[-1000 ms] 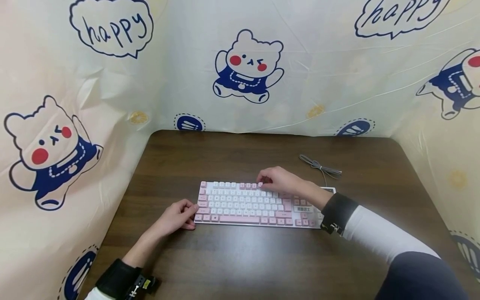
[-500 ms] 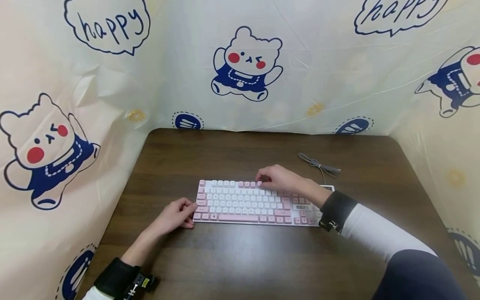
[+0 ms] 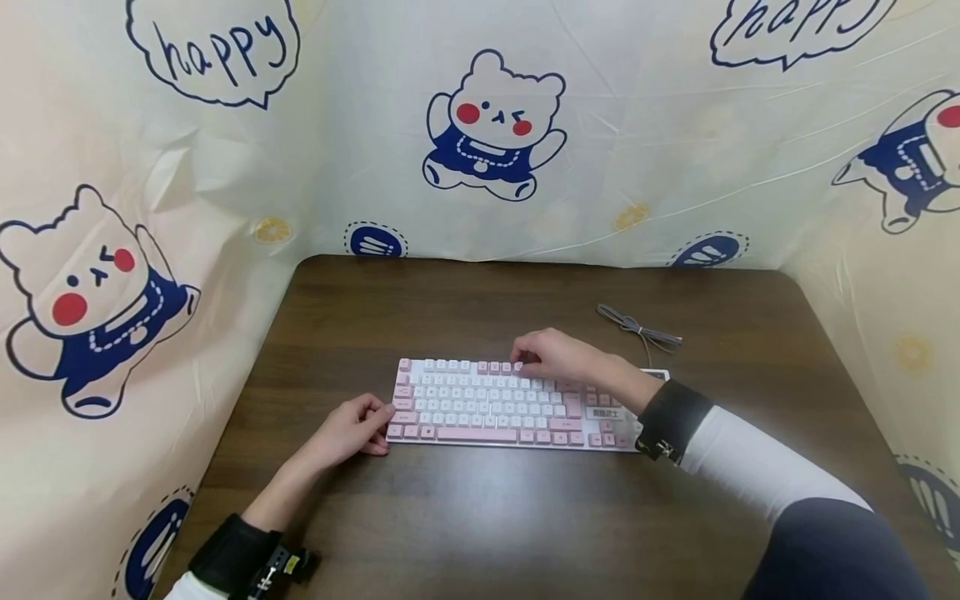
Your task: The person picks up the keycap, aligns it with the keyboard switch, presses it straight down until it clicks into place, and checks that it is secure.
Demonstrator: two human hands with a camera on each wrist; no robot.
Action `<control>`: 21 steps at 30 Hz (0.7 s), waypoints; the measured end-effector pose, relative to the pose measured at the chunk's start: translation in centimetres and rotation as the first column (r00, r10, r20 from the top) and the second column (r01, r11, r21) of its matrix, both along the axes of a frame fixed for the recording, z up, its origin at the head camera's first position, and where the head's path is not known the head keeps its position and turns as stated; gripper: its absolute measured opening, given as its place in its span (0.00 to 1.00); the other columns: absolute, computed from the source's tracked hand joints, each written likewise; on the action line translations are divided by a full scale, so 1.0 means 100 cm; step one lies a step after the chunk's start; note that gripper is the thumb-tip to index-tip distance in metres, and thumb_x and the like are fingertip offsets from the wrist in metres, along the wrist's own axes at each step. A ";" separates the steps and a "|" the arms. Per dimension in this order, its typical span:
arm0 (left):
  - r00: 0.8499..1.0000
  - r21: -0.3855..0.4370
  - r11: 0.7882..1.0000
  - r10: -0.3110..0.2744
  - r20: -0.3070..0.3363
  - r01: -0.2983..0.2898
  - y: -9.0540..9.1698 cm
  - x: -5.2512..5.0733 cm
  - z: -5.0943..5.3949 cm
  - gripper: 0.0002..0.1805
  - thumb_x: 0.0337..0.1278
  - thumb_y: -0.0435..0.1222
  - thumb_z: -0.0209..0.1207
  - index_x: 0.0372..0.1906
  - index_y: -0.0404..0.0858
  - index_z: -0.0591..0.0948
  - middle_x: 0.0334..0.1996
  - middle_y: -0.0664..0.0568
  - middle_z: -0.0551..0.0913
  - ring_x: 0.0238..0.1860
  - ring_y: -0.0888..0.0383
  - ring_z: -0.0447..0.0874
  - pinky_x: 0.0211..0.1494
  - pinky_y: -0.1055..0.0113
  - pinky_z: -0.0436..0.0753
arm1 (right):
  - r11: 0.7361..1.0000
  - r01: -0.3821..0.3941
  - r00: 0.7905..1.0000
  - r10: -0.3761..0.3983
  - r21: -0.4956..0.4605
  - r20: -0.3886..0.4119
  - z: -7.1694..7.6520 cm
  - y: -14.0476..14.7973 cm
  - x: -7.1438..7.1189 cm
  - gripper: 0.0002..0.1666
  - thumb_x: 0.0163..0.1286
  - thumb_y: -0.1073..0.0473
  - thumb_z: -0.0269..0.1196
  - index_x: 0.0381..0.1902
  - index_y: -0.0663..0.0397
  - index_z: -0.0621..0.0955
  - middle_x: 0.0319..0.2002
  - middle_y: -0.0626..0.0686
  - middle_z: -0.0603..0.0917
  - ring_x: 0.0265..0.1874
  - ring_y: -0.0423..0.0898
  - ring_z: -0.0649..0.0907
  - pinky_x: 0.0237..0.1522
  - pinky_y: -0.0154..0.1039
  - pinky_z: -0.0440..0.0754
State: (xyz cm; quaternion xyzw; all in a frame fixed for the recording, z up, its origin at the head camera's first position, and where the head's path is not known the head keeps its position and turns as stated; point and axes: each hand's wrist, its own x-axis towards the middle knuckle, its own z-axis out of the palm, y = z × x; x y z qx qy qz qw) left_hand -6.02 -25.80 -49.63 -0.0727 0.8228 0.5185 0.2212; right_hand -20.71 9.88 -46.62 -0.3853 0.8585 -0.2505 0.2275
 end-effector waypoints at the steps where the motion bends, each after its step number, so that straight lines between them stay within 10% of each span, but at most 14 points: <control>1: 1.000 -0.001 1.000 0.000 0.000 0.000 0.000 0.000 0.000 0.19 0.79 0.43 0.56 0.52 0.27 0.76 0.33 0.43 0.81 0.30 0.55 0.87 0.35 0.63 0.88 | 1.000 -0.003 1.000 0.003 0.003 -0.005 0.000 -0.001 0.001 0.07 0.74 0.58 0.68 0.49 0.47 0.85 0.42 0.44 0.85 0.41 0.43 0.81 0.47 0.39 0.81; 21: 1.000 -0.008 1.000 -0.006 -0.008 0.005 -0.002 0.000 -0.003 0.19 0.79 0.43 0.57 0.52 0.28 0.76 0.34 0.43 0.80 0.30 0.54 0.87 0.35 0.63 0.88 | 0.999 0.031 0.993 -0.035 0.035 0.112 0.000 0.004 -0.013 0.10 0.76 0.53 0.67 0.52 0.44 0.86 0.43 0.43 0.85 0.44 0.43 0.82 0.51 0.42 0.80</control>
